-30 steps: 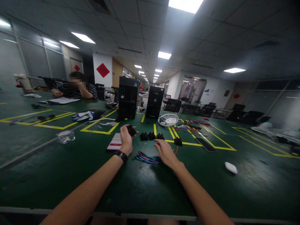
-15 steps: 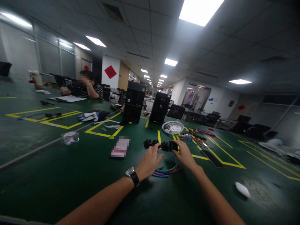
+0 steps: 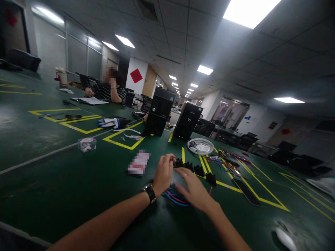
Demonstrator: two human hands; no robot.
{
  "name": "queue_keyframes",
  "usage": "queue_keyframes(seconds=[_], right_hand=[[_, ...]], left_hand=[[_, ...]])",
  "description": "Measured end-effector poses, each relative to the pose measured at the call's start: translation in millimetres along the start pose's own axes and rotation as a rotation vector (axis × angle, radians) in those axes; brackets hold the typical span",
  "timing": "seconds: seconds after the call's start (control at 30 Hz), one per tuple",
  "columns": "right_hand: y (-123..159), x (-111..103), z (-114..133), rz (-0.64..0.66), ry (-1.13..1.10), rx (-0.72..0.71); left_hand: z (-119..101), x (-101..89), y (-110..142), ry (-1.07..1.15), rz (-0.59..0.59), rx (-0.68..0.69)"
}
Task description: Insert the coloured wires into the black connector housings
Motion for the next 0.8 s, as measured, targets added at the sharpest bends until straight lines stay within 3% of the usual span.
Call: queue_keyframes(seconds=[0.07, 0.17, 0.27, 0.4, 0.6, 0.7, 0.8], right_hand=[[-1.9, 11.3, 32.6, 0.131, -0.026, -0.081], [2.8, 22.7, 43.8, 0.174, -0.028, -0.062], [24.4, 16.6, 29.4, 0.187, -0.057, -0.011], [80.4, -9.8, 5.4, 0.161, -0.011, 0.12], [169.3, -42.5, -40.0, 0.025, 0.117, 0.378], [188.7, -53.3, -60.1, -0.009, 0.161, 0.485], [190.3, -60.8, -73.3, -0.014, 0.2, 0.594]], left_hand=[[9.1, -2.6, -5.4, -0.035, -0.03, -0.026], [20.1, -4.6, -8.8, -0.189, 0.043, -0.003], [26.7, -2.6, -4.6, -0.401, 0.243, 0.112], [34.0, 2.5, 4.4, -0.549, 0.441, 0.199], [40.2, 4.7, 6.6, -0.598, 0.508, 0.178], [39.0, 5.3, 7.6, -0.599, 0.522, 0.189], [36.0, 5.5, 8.5, -0.595, 0.504, 0.194]])
Point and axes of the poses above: each hand's wrist, its own y-axis away from the middle knuckle, its own x-axis out of the palm, z = x × y, the point moved 2 cm from there along -y, towards the middle knuckle, and after that the axes turned 4 degrees about -z, right-handed, at the moved point
